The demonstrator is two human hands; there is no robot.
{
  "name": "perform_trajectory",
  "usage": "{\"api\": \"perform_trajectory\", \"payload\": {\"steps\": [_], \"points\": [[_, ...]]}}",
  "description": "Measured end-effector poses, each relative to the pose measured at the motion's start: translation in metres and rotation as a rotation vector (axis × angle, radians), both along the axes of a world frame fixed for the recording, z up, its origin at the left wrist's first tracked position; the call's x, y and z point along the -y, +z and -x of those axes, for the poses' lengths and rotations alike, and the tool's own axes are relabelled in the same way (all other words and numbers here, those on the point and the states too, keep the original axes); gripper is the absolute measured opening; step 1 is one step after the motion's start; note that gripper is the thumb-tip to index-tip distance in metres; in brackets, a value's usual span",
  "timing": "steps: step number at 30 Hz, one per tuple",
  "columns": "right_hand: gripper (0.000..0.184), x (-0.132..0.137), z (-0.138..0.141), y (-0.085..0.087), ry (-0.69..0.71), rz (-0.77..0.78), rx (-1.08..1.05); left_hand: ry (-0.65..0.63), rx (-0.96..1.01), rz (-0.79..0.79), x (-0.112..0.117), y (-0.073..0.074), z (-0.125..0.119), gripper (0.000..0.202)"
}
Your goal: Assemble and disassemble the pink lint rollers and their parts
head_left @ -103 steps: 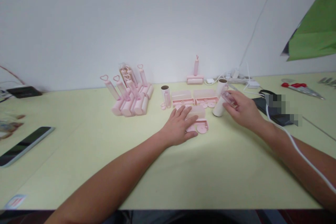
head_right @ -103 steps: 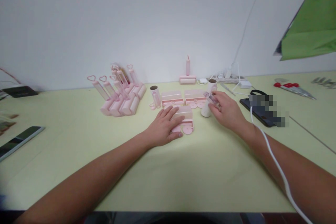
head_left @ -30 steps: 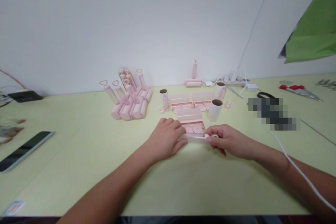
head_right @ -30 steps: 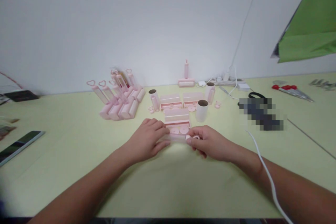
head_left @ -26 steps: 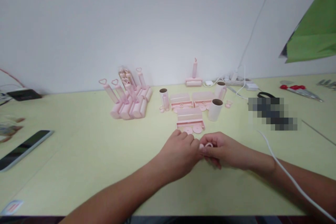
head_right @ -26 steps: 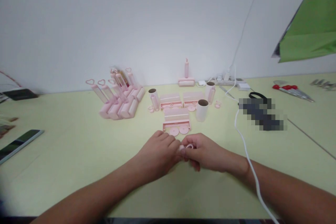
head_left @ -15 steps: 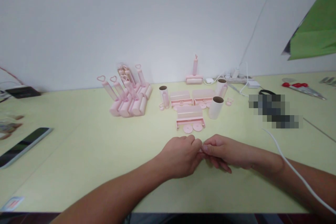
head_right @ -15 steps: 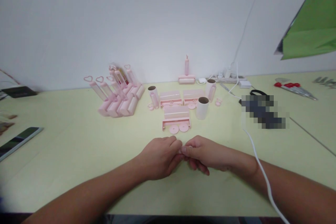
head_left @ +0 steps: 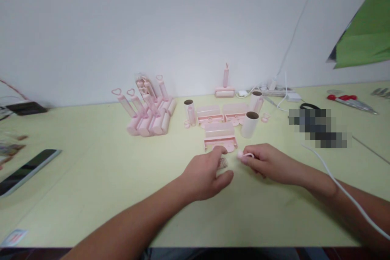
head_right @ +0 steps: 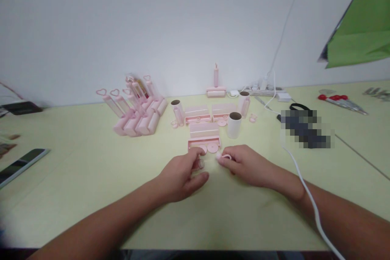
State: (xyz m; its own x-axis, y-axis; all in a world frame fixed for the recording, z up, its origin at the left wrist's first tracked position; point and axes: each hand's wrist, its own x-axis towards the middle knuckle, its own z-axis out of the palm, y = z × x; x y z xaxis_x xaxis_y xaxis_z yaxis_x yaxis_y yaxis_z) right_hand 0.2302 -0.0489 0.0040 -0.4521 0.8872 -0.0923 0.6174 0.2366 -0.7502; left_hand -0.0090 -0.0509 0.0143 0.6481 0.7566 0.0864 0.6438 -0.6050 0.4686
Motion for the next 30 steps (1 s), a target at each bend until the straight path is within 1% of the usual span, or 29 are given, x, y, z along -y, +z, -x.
{"api": "perform_trajectory", "payload": {"steps": [1,2,3,5,7,9,11,13,16,18,20,21,23,26,28,30], "points": [[0.040,-0.006,-0.006,0.000,-0.050,-0.122,0.090,0.008,0.048,0.029,-0.001,0.000,0.001,0.032],[0.042,-0.012,-0.012,-0.001,-0.102,-0.205,0.170,0.010,0.109,0.058,-0.002,0.001,0.003,0.027],[0.043,-0.017,-0.018,-0.003,-0.148,-0.242,0.228,0.009,0.180,0.088,-0.003,0.001,0.004,0.022],[0.043,-0.028,-0.029,-0.006,-0.214,-0.263,0.300,0.018,0.347,0.142,-0.006,-0.001,0.005,0.019],[0.042,-0.036,-0.038,-0.010,-0.249,-0.259,0.346,0.019,0.533,0.198,-0.008,-0.004,0.004,0.022],[0.039,-0.041,-0.044,-0.014,-0.255,-0.241,0.387,0.003,0.702,0.263,-0.010,-0.007,0.002,0.027],[0.037,-0.044,-0.048,-0.016,-0.237,-0.217,0.423,0.004,0.782,0.323,-0.012,-0.008,-0.001,0.031],[0.036,-0.046,-0.050,-0.018,-0.224,-0.214,0.438,0.036,0.733,0.334,-0.014,-0.005,-0.003,0.035],[0.036,-0.048,-0.052,-0.020,-0.231,-0.226,0.427,0.067,0.545,0.227,-0.015,0.007,-0.003,0.035],[0.037,-0.050,-0.053,-0.021,-0.246,-0.234,0.413,0.044,0.425,0.167,-0.014,0.017,-0.002,0.044],[0.038,-0.051,-0.054,-0.022,-0.268,-0.252,0.398,0.009,0.327,0.152,-0.014,0.025,-0.003,0.056],[0.037,-0.052,-0.054,-0.023,-0.278,-0.264,0.388,0.001,0.297,0.149,-0.015,0.028,-0.005,0.057],[0.035,-0.054,-0.055,-0.023,-0.301,-0.292,0.365,0.019,0.288,0.140,-0.019,0.032,-0.010,0.054],[0.030,-0.055,-0.056,-0.024,-0.334,-0.318,0.327,0.077,0.360,0.147,-0.032,0.032,-0.025,0.047],[0.027,-0.056,-0.056,-0.024,-0.352,-0.315,0.305,0.078,0.405,0.154,-0.044,0.032,-0.038,0.045],[0.024,-0.057,-0.056,-0.025,-0.363,-0.310,0.294,0.074,0.409,0.122,-0.055,0.033,-0.050,0.043]]}}
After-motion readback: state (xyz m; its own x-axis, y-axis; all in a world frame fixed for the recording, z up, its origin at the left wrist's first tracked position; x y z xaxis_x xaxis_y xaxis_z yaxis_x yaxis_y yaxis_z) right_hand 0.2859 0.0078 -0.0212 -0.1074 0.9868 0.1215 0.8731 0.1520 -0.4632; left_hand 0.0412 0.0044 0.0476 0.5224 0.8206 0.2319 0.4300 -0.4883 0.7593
